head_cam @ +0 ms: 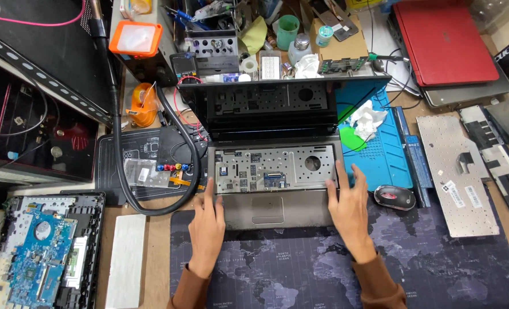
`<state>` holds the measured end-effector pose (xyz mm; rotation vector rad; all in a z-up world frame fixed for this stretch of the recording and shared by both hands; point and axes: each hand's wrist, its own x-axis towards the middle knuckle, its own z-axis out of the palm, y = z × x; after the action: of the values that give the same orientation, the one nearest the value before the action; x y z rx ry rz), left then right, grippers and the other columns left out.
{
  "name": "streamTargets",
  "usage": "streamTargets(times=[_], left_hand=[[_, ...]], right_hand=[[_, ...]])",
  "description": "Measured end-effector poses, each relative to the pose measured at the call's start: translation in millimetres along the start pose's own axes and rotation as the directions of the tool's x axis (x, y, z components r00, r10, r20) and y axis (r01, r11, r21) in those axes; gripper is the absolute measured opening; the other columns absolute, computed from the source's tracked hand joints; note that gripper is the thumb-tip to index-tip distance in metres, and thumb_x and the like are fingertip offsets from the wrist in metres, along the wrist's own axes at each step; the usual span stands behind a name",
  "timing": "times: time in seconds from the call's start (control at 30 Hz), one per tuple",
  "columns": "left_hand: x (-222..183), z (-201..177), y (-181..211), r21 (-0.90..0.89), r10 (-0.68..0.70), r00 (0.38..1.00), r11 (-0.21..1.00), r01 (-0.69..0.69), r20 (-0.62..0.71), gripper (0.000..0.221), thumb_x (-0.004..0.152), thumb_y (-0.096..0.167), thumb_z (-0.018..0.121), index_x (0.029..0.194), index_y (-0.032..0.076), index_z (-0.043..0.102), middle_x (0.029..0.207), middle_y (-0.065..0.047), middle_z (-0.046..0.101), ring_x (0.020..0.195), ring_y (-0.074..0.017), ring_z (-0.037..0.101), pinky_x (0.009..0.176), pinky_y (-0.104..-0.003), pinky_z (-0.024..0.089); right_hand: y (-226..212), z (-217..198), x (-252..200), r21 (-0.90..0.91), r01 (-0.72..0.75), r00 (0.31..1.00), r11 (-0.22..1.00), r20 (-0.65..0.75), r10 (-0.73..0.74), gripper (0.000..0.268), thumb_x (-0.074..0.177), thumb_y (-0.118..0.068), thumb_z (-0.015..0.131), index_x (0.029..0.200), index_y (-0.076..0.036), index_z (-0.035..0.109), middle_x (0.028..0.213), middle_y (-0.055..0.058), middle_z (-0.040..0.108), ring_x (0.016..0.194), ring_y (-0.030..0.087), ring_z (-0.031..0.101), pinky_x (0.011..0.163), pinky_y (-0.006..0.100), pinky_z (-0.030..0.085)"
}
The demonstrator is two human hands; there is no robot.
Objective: Installing a motherboard and keyboard into a laptop chassis during a repair process.
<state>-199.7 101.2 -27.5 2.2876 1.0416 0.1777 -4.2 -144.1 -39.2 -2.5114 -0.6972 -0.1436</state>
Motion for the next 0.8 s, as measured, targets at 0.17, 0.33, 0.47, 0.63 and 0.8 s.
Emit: streamTargets(times=[0.17, 0.33, 0.47, 0.63, 0.8], left_hand=[[-4, -6, 12, -0.101, -0.072, 0.997, 0.992, 0.069, -0.026, 0.051, 0.104, 0.036, 0.038, 0.155, 0.03, 0.041, 0.131, -0.016, 0.055, 0.058, -0.0258, 0.061, 0.043, -0.034, 0.045], [-6, -7, 14, -0.311, -0.139, 0.984, 0.945, 0.1, -0.107, 0.045, 0.101, 0.039, 0.049, 0.143, 0.025, 0.055, 0.144, -0.001, 0.06, 0.139, -0.0222, 0.052, 0.095, -0.044, 0.049], [-8, 4, 3, -0.412, -0.127, 0.973, 0.911, 0.038, -0.191, 0.041, 0.098, 0.032, 0.057, 0.135, 0.016, 0.063, 0.131, -0.001, 0.068, 0.126, -0.0199, 0.061, 0.102, -0.036, 0.046], [-22, 23, -17, -0.292, 0.081, 0.881, 0.926, -0.239, -0.465, 0.03, 0.098, 0.025, 0.063, 0.122, 0.007, 0.068, 0.112, -0.01, 0.072, 0.099, -0.0235, 0.07, 0.08, -0.036, 0.057], [-25, 30, -26, -0.041, 0.427, 0.708, 0.84, -0.54, -0.563, 0.043, 0.093, 0.038, 0.067, 0.122, 0.006, 0.066, 0.146, -0.022, 0.035, 0.133, -0.0364, 0.048, 0.112, -0.053, 0.048]], right_hand=[[-28, 8, -39, -0.03, 0.112, 0.993, 0.993, -0.02, -0.112, 0.058, 0.097, -0.04, 0.06, 0.149, -0.017, 0.051, 0.157, 0.031, 0.033, 0.146, 0.047, 0.032, 0.119, 0.067, 0.024], [-42, 38, -79, -0.07, 0.477, 0.878, 0.876, -0.01, -0.479, 0.073, 0.077, -0.065, 0.078, 0.136, -0.026, 0.061, 0.142, 0.009, 0.056, 0.136, 0.026, 0.05, 0.115, 0.051, 0.029], [-52, 33, -75, -0.031, 0.489, 0.864, 0.872, -0.121, -0.489, 0.037, 0.083, -0.025, 0.084, 0.116, -0.026, 0.07, 0.124, -0.002, 0.067, 0.126, 0.021, 0.061, 0.111, 0.044, 0.031], [-57, 26, -73, -0.025, 0.555, 0.807, 0.831, -0.225, -0.546, 0.03, 0.086, -0.018, 0.084, 0.114, -0.023, 0.073, 0.122, -0.003, 0.071, 0.121, 0.022, 0.065, 0.106, 0.043, 0.032], [-67, 18, -60, -0.008, 0.577, 0.767, 0.817, -0.339, -0.545, 0.021, 0.091, -0.017, 0.079, 0.11, -0.023, 0.075, 0.117, -0.005, 0.073, 0.112, 0.019, 0.069, 0.106, 0.038, 0.027]])
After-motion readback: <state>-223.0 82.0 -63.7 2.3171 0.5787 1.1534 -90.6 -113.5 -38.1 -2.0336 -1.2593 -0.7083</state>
